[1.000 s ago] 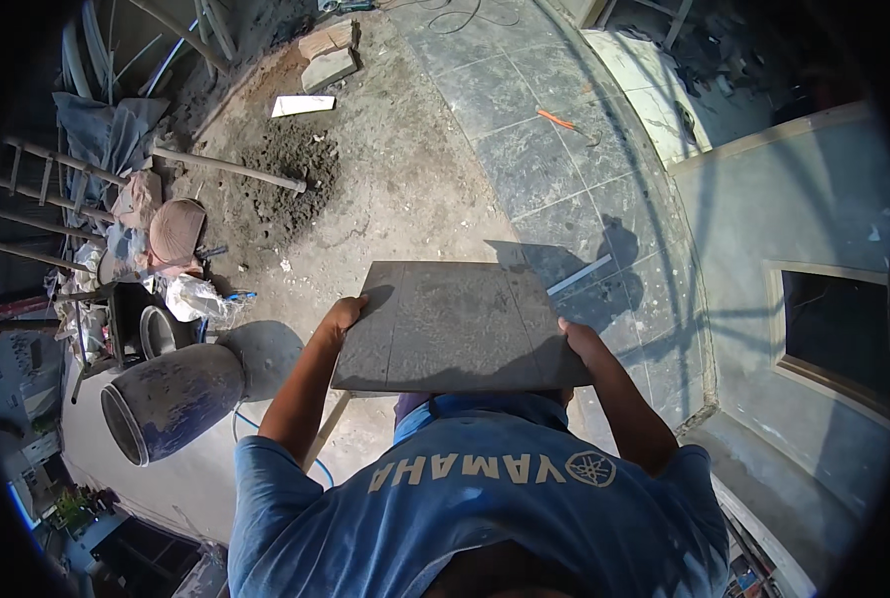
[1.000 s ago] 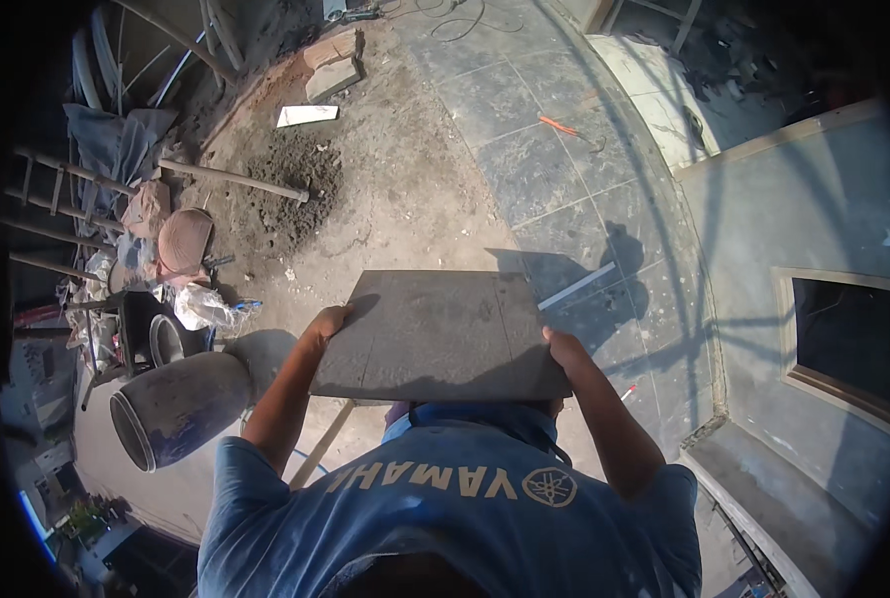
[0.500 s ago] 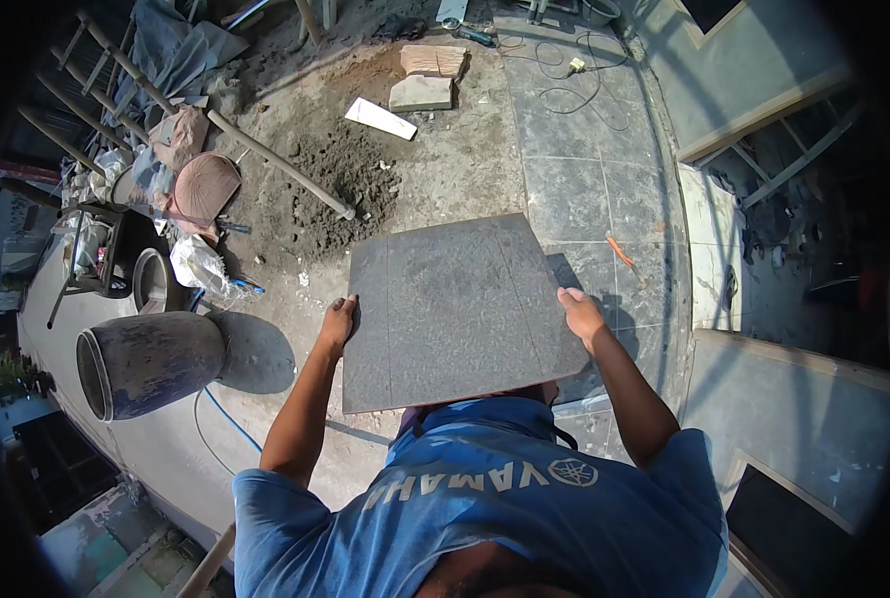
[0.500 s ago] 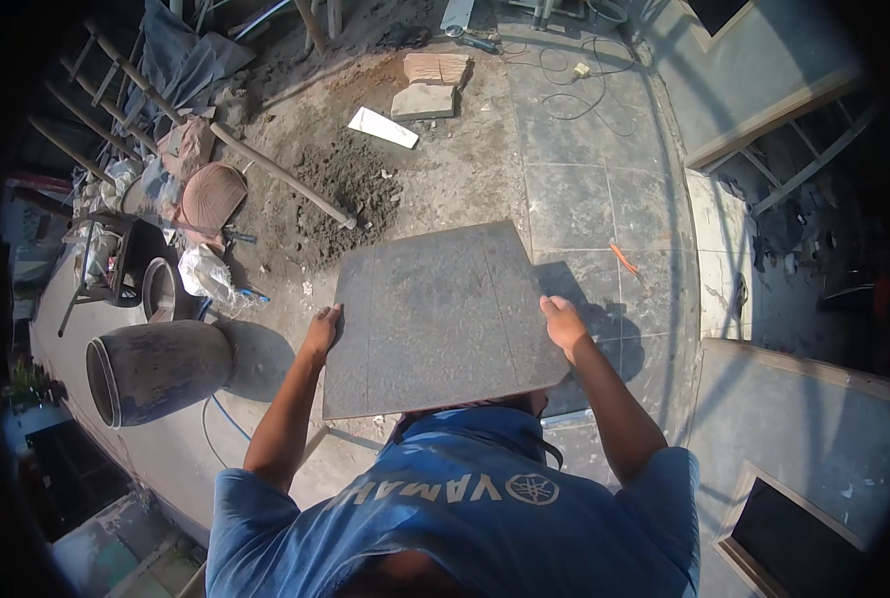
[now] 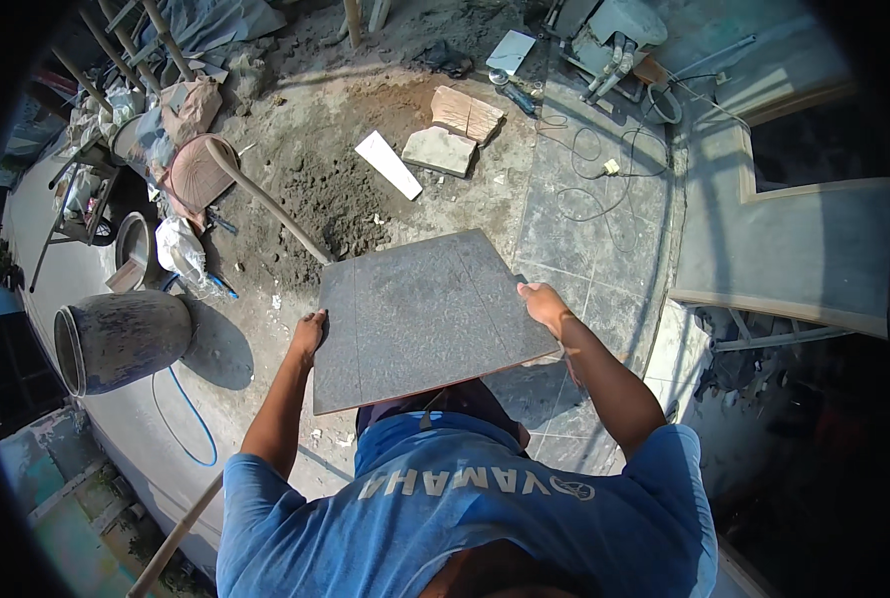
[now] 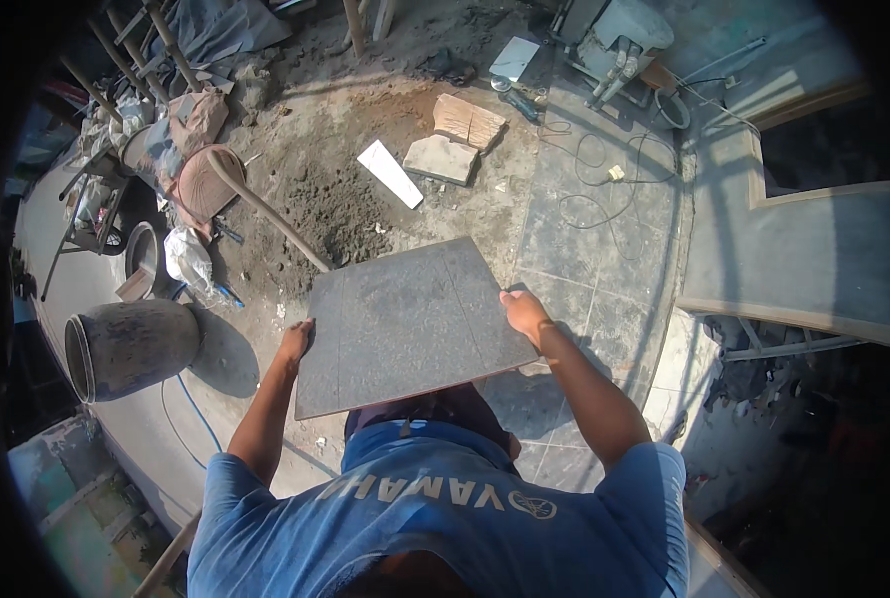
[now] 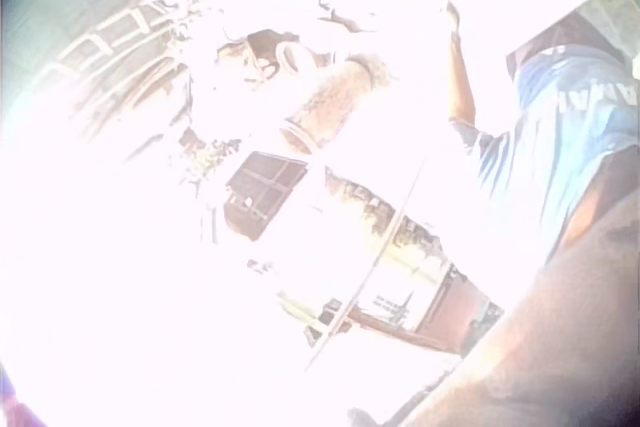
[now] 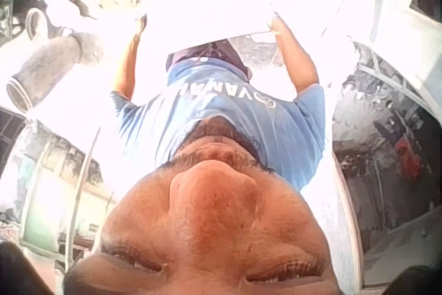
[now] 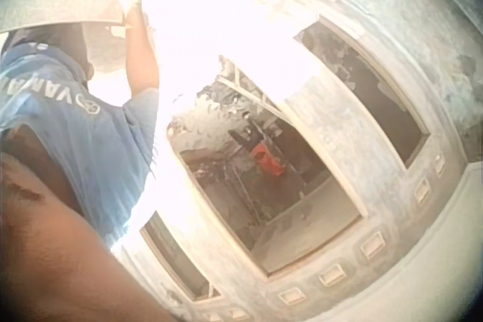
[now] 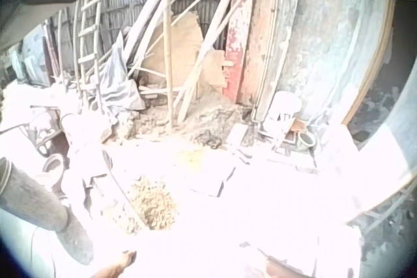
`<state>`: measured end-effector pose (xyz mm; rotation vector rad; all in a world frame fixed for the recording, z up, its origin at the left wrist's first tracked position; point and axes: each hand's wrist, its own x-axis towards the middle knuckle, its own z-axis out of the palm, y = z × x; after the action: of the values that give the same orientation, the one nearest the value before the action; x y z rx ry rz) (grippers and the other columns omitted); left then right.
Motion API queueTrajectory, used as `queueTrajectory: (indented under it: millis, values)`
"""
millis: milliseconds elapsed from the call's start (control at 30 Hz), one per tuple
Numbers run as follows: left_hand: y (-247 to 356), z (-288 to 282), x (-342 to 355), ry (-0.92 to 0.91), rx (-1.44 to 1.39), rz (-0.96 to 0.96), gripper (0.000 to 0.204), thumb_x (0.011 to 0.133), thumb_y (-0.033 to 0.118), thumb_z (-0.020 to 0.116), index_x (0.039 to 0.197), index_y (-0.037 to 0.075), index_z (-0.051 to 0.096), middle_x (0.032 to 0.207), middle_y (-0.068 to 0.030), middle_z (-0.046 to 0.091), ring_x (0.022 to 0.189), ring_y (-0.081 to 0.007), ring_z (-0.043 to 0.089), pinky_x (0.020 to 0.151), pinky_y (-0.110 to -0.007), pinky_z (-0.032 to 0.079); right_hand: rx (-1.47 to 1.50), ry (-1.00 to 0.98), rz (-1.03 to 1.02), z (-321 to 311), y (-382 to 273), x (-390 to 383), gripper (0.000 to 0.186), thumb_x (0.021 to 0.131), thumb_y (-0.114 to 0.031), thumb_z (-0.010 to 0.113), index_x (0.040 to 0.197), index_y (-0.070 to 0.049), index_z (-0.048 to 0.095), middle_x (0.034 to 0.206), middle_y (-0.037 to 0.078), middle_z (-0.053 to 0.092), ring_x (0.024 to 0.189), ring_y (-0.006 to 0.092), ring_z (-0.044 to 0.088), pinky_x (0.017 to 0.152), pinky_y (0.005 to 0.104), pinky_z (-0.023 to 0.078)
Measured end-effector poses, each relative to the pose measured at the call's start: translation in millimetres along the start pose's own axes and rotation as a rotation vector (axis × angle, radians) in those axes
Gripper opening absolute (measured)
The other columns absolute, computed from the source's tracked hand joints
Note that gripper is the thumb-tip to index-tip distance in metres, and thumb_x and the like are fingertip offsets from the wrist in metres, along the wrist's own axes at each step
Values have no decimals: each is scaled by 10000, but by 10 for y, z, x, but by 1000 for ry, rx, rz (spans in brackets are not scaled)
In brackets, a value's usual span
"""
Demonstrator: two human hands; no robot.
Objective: The person places a tile down and cuts along a line using an angle grinder.
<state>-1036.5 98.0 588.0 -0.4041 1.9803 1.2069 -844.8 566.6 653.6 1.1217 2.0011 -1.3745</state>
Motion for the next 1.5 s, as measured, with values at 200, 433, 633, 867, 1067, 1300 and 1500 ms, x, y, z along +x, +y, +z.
queueTrajectory:
  millis: [200,433,633,867,1067,1300,1500]
  values:
    - [637,932,1061,-6,-290,-63,438,1055,335,537,1196,-70,629,1042,-121,694,923,-203,625,851,-335,513,-58,-41,-37,-974,-536,1346,523,1059,-360,543,1277,109,615,1179,183,699,1077,233,631,969,358,466]
    - [1439,1987,2462,170,-111,157,422,1053,347,527,997,-64,608,903,-183,669,845,-241,600,804,-395,489,-148,38,326,-1864,-1155,3229,439,1037,-381,589,1315,-43,616,1236,141,674,1096,250,603,844,474,480]
    - [1951,2650,3605,336,52,155,449,1068,375,478,949,-51,555,879,-282,604,820,-348,590,789,-443,475,-52,80,277,-2301,-1836,4925,397,1023,-383,609,1282,-86,648,1183,87,684,1067,223,592,860,509,456]
    - [1787,3543,5219,311,-406,-17,358,1070,337,521,1073,-13,596,900,-106,650,835,-232,595,784,-406,488,-148,62,-29,-2326,-1914,7444,335,1023,-293,612,1103,10,731,980,69,730,889,152,623,842,316,482]
    - [1373,4486,6779,244,-576,-183,283,1066,326,551,936,75,570,752,30,519,655,-80,452,576,-274,388,-416,63,-368,-2128,-1647,9727,380,1009,-309,624,1080,49,727,858,63,726,794,133,607,765,315,493]
    - [937,5137,8130,382,-481,-38,397,1052,301,594,760,72,454,703,36,411,670,-83,366,599,-287,359,-370,29,-448,-1966,-1115,11270,363,1012,-299,628,1085,40,734,866,40,721,797,103,586,751,288,485]
    - [1061,5043,8353,274,-235,-30,428,1038,331,612,734,47,508,628,-3,488,560,-105,448,529,-309,392,-382,28,-526,-2053,-1004,11593,378,994,-331,621,1085,16,738,905,191,749,847,246,709,797,359,516]
